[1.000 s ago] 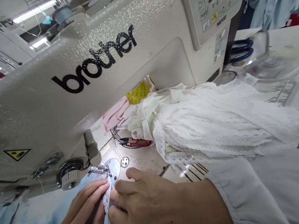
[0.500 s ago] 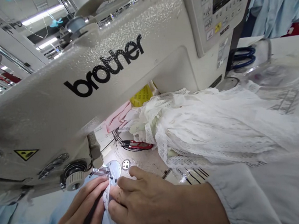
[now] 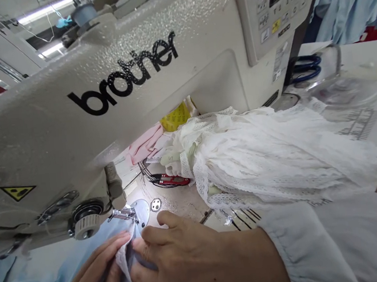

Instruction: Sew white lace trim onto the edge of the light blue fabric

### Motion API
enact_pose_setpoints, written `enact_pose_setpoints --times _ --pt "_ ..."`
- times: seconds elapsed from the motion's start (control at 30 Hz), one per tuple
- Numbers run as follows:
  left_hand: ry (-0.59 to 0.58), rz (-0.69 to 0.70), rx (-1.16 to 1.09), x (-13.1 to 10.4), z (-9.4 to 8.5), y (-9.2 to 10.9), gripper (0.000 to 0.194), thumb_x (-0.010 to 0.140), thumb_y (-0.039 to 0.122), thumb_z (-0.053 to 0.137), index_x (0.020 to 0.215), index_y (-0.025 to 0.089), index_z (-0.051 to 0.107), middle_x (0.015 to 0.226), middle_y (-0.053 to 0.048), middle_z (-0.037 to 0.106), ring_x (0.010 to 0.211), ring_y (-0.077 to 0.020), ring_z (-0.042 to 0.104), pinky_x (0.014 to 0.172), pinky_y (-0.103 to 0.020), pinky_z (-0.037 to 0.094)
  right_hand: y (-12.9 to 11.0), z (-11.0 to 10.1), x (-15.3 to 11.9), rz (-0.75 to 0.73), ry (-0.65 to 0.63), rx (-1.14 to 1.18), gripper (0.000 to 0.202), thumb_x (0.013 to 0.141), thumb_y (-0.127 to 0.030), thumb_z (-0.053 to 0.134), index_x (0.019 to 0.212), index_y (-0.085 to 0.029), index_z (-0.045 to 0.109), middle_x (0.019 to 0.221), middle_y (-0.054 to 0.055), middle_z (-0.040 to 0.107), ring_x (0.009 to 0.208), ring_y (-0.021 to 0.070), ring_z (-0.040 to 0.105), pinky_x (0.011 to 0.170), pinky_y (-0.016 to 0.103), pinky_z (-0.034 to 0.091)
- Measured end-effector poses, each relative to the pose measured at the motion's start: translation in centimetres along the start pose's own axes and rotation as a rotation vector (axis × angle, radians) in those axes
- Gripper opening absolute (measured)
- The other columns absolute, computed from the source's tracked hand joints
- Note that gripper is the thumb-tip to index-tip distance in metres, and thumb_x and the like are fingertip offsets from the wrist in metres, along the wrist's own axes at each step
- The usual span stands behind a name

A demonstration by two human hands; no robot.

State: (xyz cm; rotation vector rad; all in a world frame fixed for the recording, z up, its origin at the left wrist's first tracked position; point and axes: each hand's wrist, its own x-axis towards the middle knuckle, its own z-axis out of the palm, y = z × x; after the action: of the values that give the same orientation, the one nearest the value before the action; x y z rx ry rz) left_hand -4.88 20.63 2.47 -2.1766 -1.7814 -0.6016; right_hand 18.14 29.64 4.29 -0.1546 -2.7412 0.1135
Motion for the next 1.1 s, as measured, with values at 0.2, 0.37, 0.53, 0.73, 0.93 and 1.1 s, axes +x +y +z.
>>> enact_pose_setpoints --times 0.2,0.37,0.53,0.73,0.93,1.1 --pt "-0.013 -0.059 -0.103 0.2 0.0 -0.3 0.021 0.096 0.028 0.047 0.111 0.030 0.062 0.114 0.007 0.069 0.105 -0.0055 0.065 0.101 -0.012 0.042 -0.1 0.7 -0.1 0.040 0.048 -0.044 0.051 0.097 -0.051 0.049 0.123 -0.008 0.053 0.125 0.014 0.059 0.104 0.0237 0.054 0.091 0.040 0.038" --pt "-0.020 0.166 0.005 1.1 -0.4 -0.6 0.023 0.093 0.020 0.048 0.111 0.024 0.061 0.112 0.002 0.071 0.102 -0.0066 0.067 0.096 -0.012 0.046 -0.3 0.6 -0.1 0.063 0.020 -0.054 0.053 0.095 -0.054 0.052 0.120 -0.008 0.055 0.119 0.013 0.062 0.103 0.0248 0.053 0.093 0.041 0.037" --pt "-0.037 0.190 -0.012 1.4 -0.4 -0.5 0.024 0.093 0.017 0.046 0.113 0.022 0.059 0.111 0.001 0.071 0.106 -0.0067 0.065 0.101 -0.013 0.043 -0.1 0.2 0.0 0.046 -0.029 -0.038 0.045 0.097 -0.049 0.051 0.119 -0.010 0.053 0.124 0.012 0.059 0.104 0.0246 0.051 0.093 0.040 0.035" --pt "-0.041 0.275 -0.043 1.6 -0.5 -0.7 0.031 0.090 0.008 0.048 0.118 0.017 0.058 0.113 -0.002 0.070 0.110 -0.0069 0.062 0.106 -0.014 0.039 0.1 0.4 -0.1 0.051 -0.009 -0.014 0.043 0.095 -0.051 0.053 0.113 -0.012 0.054 0.117 0.011 0.060 0.101 0.0238 0.050 0.091 0.039 0.034" --pt "-0.024 0.207 -0.092 1.3 -0.4 0.1 0.032 0.092 0.006 0.047 0.118 0.018 0.057 0.117 -0.001 0.068 0.112 -0.0059 0.059 0.108 -0.015 0.037 0.1 0.0 -0.2 0.032 -0.014 0.003 0.038 0.098 -0.048 0.050 0.111 -0.012 0.054 0.112 0.009 0.060 0.097 0.0230 0.051 0.090 0.038 0.034" --pt "-0.010 0.213 -0.081 1.4 -0.3 -0.1 0.030 0.092 0.009 0.048 0.118 0.019 0.059 0.115 0.000 0.069 0.110 -0.0060 0.060 0.106 -0.014 0.038 0.1 0.1 -0.1 0.045 -0.009 -0.009 0.040 0.097 -0.049 0.051 0.112 -0.012 0.054 0.113 0.009 0.060 0.097 0.0234 0.050 0.091 0.039 0.033"
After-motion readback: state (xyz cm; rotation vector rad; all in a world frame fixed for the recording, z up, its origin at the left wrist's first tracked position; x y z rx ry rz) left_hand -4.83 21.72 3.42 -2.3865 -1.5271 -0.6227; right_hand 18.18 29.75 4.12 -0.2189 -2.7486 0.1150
